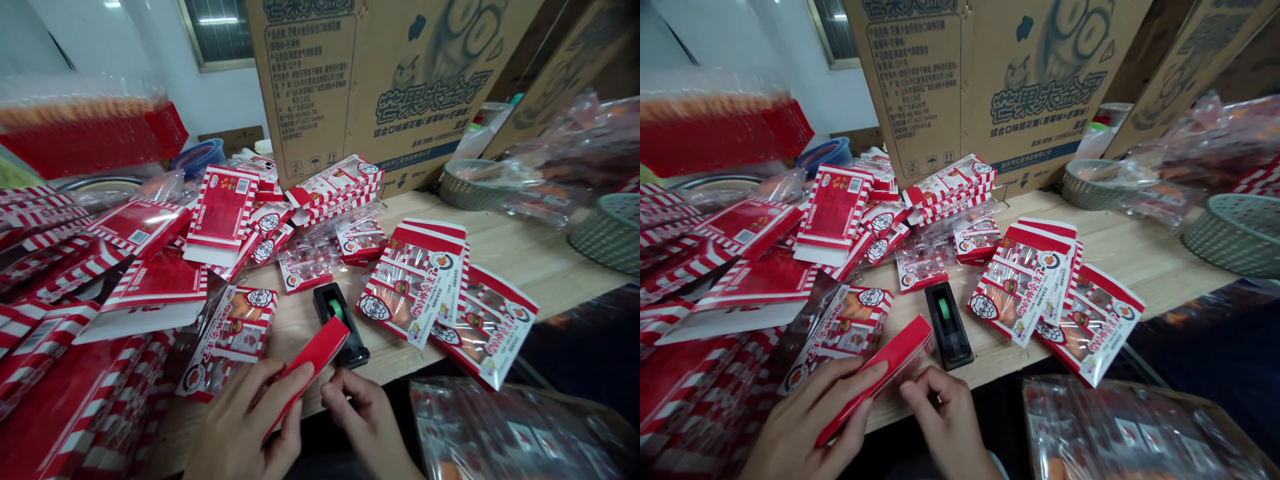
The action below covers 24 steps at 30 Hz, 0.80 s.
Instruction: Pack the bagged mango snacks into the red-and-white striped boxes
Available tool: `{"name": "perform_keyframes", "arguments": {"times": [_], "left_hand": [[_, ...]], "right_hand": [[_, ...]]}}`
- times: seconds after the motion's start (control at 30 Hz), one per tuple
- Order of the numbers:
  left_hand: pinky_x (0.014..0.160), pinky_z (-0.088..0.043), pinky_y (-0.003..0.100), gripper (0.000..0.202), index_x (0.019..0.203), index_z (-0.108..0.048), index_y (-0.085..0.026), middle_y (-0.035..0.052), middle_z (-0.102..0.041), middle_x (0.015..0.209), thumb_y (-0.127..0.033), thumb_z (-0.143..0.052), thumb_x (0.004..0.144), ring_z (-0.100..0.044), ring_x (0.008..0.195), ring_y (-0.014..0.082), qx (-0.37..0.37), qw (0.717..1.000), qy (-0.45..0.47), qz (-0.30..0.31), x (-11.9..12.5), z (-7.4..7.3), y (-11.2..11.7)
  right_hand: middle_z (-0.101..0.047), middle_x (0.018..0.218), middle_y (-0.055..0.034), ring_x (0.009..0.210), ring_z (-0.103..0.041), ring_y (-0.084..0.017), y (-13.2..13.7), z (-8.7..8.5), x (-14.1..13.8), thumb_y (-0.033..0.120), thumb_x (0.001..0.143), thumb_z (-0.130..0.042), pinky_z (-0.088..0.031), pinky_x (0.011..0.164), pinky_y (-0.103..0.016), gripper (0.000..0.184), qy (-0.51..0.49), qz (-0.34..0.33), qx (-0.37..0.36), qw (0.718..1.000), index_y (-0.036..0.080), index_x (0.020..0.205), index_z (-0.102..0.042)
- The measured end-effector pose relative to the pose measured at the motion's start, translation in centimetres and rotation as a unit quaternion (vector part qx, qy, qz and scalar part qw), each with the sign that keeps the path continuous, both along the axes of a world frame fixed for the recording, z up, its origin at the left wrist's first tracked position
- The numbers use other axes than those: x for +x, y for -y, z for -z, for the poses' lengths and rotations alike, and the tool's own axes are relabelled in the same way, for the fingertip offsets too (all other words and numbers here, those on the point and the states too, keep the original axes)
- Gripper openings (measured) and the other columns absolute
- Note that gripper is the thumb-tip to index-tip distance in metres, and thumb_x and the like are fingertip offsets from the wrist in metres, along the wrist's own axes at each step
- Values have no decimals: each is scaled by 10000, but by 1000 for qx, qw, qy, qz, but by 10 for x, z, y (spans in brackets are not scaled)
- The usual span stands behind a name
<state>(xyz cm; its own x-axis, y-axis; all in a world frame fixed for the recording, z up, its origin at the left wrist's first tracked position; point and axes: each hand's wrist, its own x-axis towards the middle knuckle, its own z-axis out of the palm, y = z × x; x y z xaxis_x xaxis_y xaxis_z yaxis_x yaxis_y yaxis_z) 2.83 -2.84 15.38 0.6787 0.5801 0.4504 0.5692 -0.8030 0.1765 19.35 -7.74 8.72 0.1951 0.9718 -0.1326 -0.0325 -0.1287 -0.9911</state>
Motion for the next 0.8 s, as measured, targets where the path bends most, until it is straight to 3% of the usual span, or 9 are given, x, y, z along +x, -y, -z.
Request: {"name": "perform_keyframes", "arguments": {"times": [0.1, 0.23, 0.37, 0.5, 0.6, 0.7, 0.8], "left_hand": [[671, -596, 210, 295, 1156, -610, -239, 10, -739, 939, -165, -477, 903, -719, 798, 138, -2, 1000, 6, 25, 2, -5, -3], [739, -591, 179, 254, 1099, -646, -223, 5, -759, 943, -177, -454, 939, -727, 833, 118, -18, 998, 61, 24, 2, -4, -9], [770, -579, 158, 259, 1119, -665, -232, 14, -760, 960, -170, -530, 906, -730, 839, 116, -54, 992, 112, -8, -2, 4, -10], [754, -598, 185, 254, 1102, -691, -263, 1, -773, 989, -200, -561, 892, -746, 842, 157, -142, 970, 179, -81, -14, 9, -4], [722, -610, 203, 247, 1082, -713, -296, -21, -774, 995, -222, -564, 900, -751, 843, 188, -190, 943, 226, -154, -28, 10, 2], [659, -608, 174, 247, 1086, -717, -327, -36, -764, 1026, -243, -578, 900, -750, 844, 193, -200, 921, 272, -192, -35, 6, 10], [641, -625, 197, 249, 1098, -709, -350, -43, -762, 1031, -262, -563, 917, -752, 834, 200, -199, 906, 310, -208, -30, 0, 19]], "right_hand": [[-411, 504, 44, 500, -352, -95, -6, -8, 1, 702, 766, -581, -315, 492, -225, 587, 17, 11, 30, 999, 187, 518, -449], [-429, 499, 41, 470, -383, -97, -17, -3, -6, 595, 862, -536, -315, 455, -222, 520, 43, 22, 45, 998, 190, 541, -481], [-527, 533, 18, 518, -493, -117, -19, -3, -6, 407, 919, -548, -390, 509, -224, 423, 180, 37, 136, 974, 185, 561, -526], [-653, 687, -17, 627, -601, -144, -14, -12, 0, 176, 907, -556, -478, 598, -237, 148, 297, 55, 258, 918, 186, 775, -623], [-677, 917, -68, 819, -633, -164, -11, -21, 0, 65, 908, -472, -523, 726, -272, 264, 368, 71, 362, 854, 184, 1080, -634], [-653, 1048, -64, 956, -591, -193, -9, -33, -4, 168, 935, -518, -483, 907, -355, 235, 463, 90, 413, 779, 253, 1098, -664], [-660, 1075, -34, 1011, -561, -207, -4, -47, -3, 289, 926, -575, -420, 1015, -389, 157, 506, 77, 427, 746, 316, 1033, -688]]}}
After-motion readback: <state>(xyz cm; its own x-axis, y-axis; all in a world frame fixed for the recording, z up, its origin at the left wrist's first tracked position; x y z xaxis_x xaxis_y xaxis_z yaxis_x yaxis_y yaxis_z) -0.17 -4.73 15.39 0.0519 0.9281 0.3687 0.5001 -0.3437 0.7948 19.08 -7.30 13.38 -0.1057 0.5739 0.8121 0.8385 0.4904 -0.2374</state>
